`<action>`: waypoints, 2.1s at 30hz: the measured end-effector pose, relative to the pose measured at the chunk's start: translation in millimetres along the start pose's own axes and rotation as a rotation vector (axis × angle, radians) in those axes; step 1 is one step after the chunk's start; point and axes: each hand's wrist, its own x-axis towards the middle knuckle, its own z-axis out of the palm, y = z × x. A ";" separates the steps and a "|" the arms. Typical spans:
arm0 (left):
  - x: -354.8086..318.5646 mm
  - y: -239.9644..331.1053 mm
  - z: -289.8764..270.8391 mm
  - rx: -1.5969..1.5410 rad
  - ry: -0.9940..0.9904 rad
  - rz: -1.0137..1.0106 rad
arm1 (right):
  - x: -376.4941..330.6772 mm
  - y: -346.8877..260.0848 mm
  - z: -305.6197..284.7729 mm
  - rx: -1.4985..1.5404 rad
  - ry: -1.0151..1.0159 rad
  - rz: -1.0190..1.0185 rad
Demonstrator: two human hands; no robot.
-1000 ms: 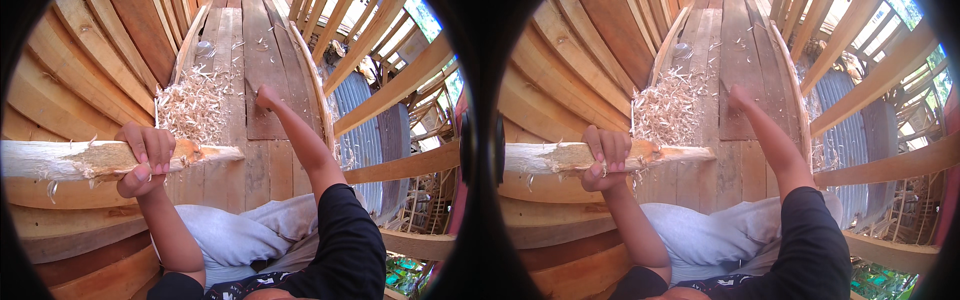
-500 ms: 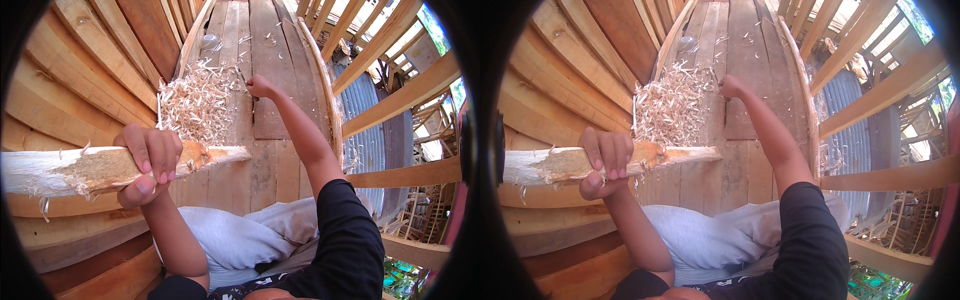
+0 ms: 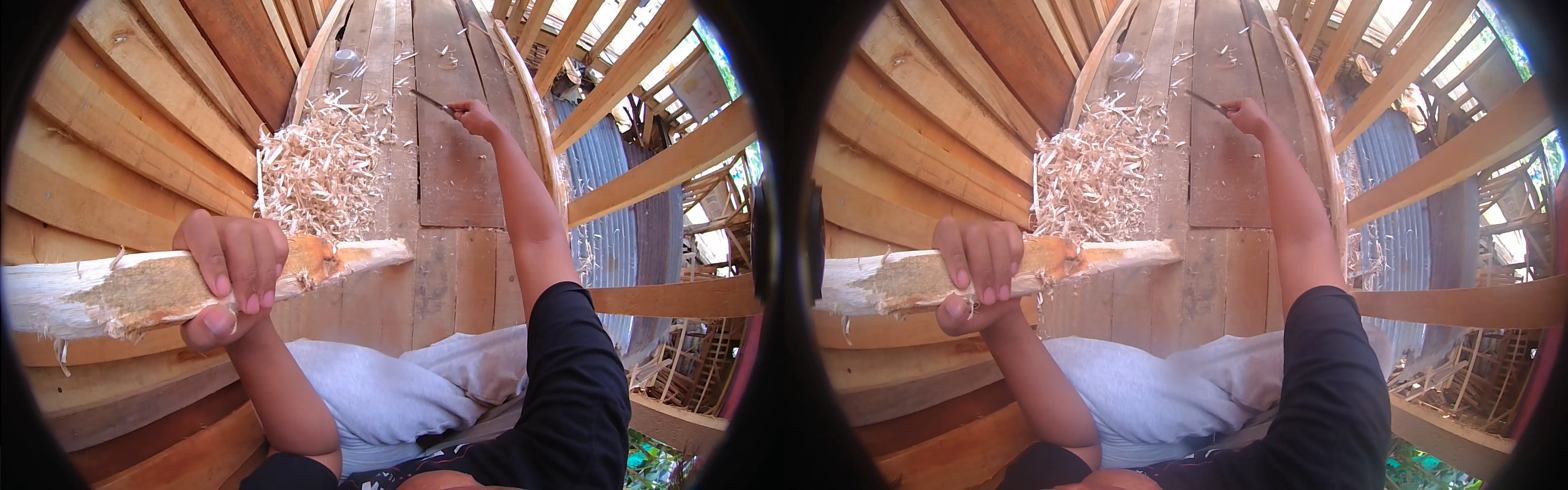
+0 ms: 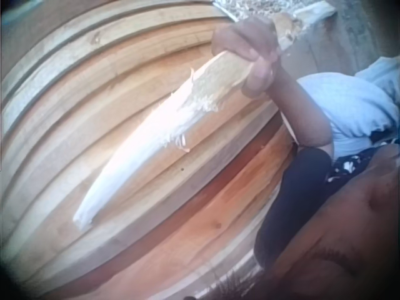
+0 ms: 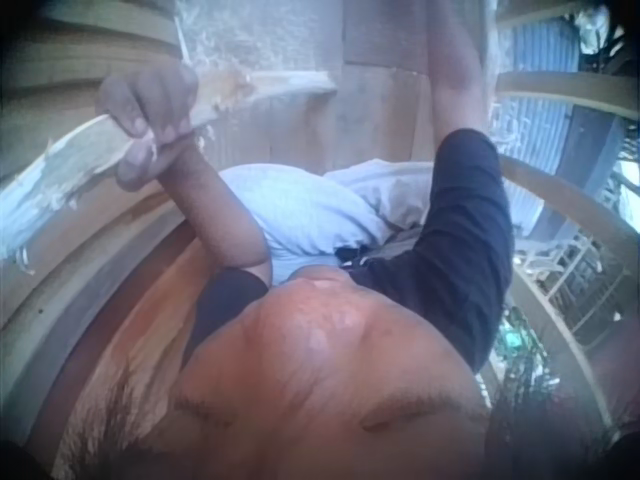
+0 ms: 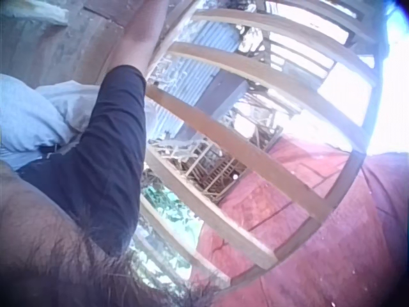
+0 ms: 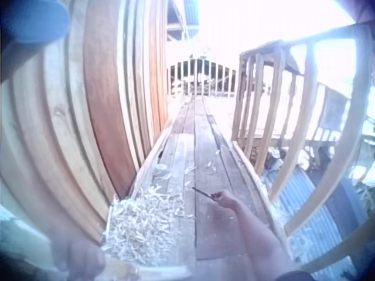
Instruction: The person sits cross-legged on a wooden floor and uses a knife to carve a long piece of wood. They hold the wood with their left hand and repeatedly shave off thin strips with the knife in their right hand, creating a pile of wood shavings.
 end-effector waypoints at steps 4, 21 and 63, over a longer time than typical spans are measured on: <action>-3.4 2.4 1.6 0.017 0.027 0.012 | -5.2 -16.4 12.2 0.146 0.123 -0.012; -3.4 2.6 -4.3 -0.009 -0.050 -0.002 | 18.9 -65.5 78.2 0.177 -0.001 0.061; 0.3 -1.2 10.1 -0.049 0.029 0.006 | -127.4 -97.6 93.2 -0.342 0.107 0.159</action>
